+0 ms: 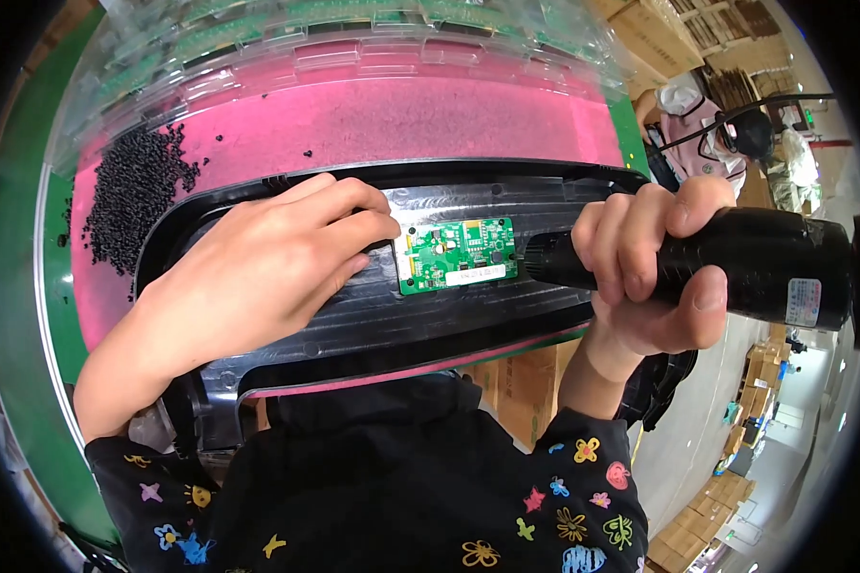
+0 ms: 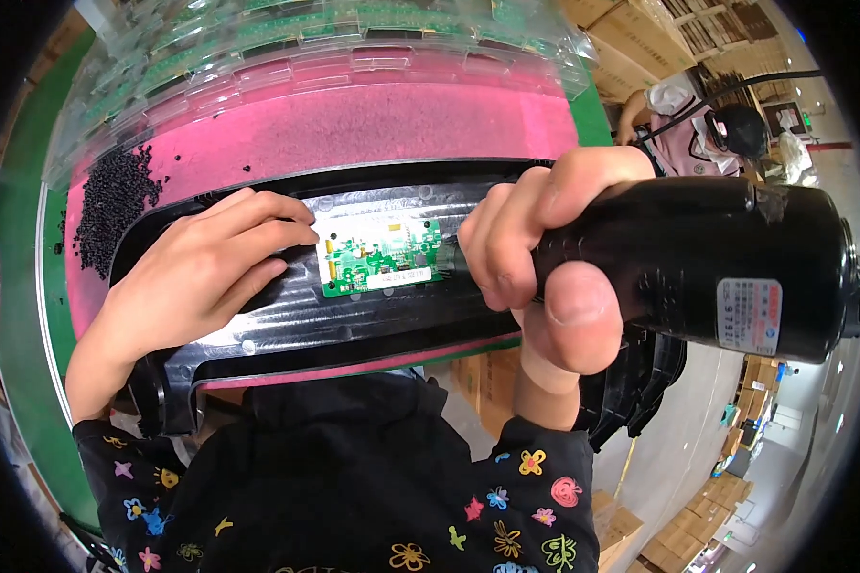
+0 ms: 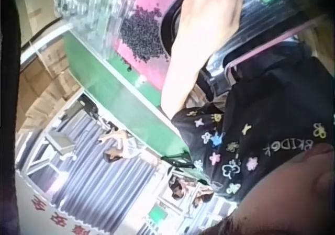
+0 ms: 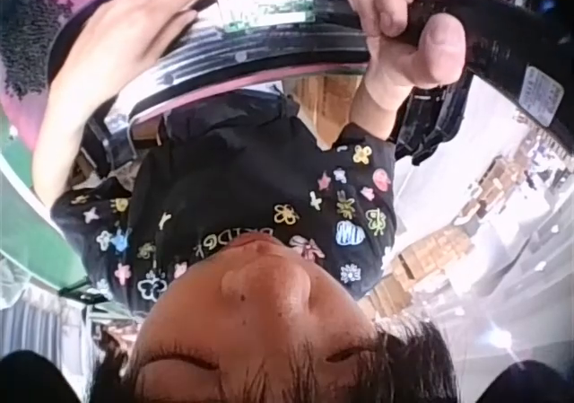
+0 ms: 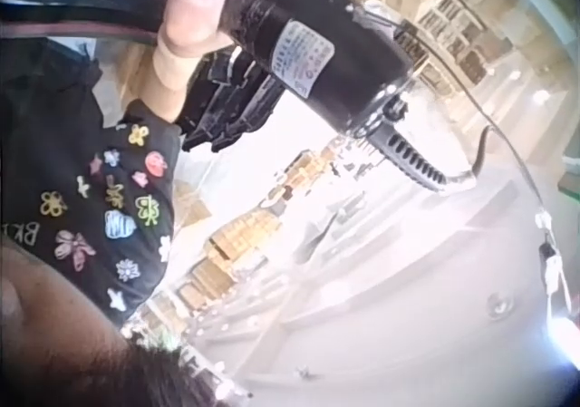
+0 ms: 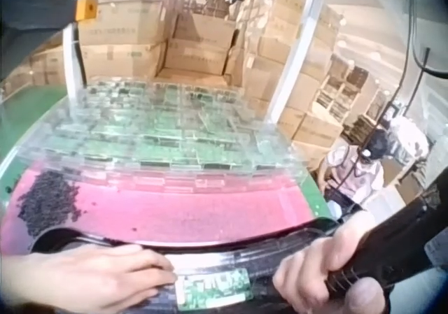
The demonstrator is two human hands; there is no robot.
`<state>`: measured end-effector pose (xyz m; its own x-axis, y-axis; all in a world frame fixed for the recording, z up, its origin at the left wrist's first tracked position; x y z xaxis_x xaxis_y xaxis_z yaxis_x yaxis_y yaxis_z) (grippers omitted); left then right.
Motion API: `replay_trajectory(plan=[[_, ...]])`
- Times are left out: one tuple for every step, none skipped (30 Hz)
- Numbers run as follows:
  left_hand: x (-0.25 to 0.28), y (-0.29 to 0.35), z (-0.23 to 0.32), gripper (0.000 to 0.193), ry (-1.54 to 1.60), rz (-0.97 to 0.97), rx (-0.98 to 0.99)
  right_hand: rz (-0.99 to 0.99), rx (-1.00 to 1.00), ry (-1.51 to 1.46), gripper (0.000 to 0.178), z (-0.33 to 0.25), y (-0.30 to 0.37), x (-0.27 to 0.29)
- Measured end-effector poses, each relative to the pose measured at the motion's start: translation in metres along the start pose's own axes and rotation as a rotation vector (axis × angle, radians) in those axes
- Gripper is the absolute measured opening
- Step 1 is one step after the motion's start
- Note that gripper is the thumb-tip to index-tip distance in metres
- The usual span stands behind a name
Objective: Assembling circuit boards into plastic housings and securing them with screws using an electric screwdriver.
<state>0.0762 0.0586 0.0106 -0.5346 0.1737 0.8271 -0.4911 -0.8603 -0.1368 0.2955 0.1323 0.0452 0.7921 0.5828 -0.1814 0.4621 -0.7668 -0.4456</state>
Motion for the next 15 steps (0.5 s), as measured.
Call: replay_trajectory(plan=[[0.000,0.000,0.000,0.028,-0.004,0.003,-0.004,0.000,-0.003,-0.002,0.037,0.001,0.000,0.000],[0.000,0.000,0.000,0.028,-0.003,0.002,-0.001,0.011,-0.015,-0.007,0.037,0.002,0.000,0.000],[0.000,0.001,0.000,0.028,-0.001,0.001,-0.001,0.022,-0.026,-0.011,0.037,0.003,0.000,-0.001],[0.000,0.001,0.000,0.029,0.001,-0.001,-0.002,0.021,-0.025,-0.012,0.037,0.003,0.000,-0.002],[0.000,0.000,0.001,0.029,0.000,-0.002,-0.007,0.047,-0.033,0.034,0.038,0.002,0.001,-0.003],[0.001,-0.001,0.002,0.029,0.006,-0.005,-0.008,0.072,-0.040,0.081,0.039,0.001,0.001,-0.003],[0.001,-0.002,0.003,0.029,0.011,-0.008,-0.011,0.076,-0.034,0.085,0.039,-0.001,0.002,-0.005],[0.001,0.000,0.002,0.029,0.003,-0.004,-0.006,0.076,-0.012,0.087,0.041,0.000,0.002,-0.007],[0.000,0.002,0.002,0.028,-0.012,0.017,-0.004,0.076,0.011,0.088,0.043,0.002,0.002,-0.010],[0.000,0.005,0.002,0.027,-0.029,0.040,-0.001,-0.006,-0.012,0.013,0.047,0.004,0.001,-0.007],[0.002,0.004,0.003,0.027,-0.039,0.043,-0.007,-0.080,-0.042,-0.040,0.047,0.001,-0.002,-0.002],[0.006,0.004,0.006,0.027,-0.038,0.111,-0.041,-0.011,-0.082,-0.087,0.043,0.002,-0.003,0.005],[0.011,0.005,0.010,0.026,-0.038,0.179,-0.074,0.057,-0.121,-0.136,0.039,0.002,-0.005,0.009],[0.020,0.005,0.013,0.026,-0.073,0.309,-0.128,0.277,-0.202,-0.270,0.025,0.002,-0.009,0.010],[0.030,0.006,0.013,0.028,-0.086,0.383,-0.154,0.334,-0.273,-0.394,0.020,0.002,-0.014,0.020]])
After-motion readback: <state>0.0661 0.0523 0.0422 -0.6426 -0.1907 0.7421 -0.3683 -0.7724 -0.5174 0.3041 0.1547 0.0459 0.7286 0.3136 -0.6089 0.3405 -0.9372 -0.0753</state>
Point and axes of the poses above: each hand's wrist, its own y-axis away from the middle knuckle, its own x-axis out of the back of the hand, z = x × y, the point moved 4 cm from there along -y, towards the middle knuckle, and after that the axes turned 2 degrees about -x, right-handed, at the moved point
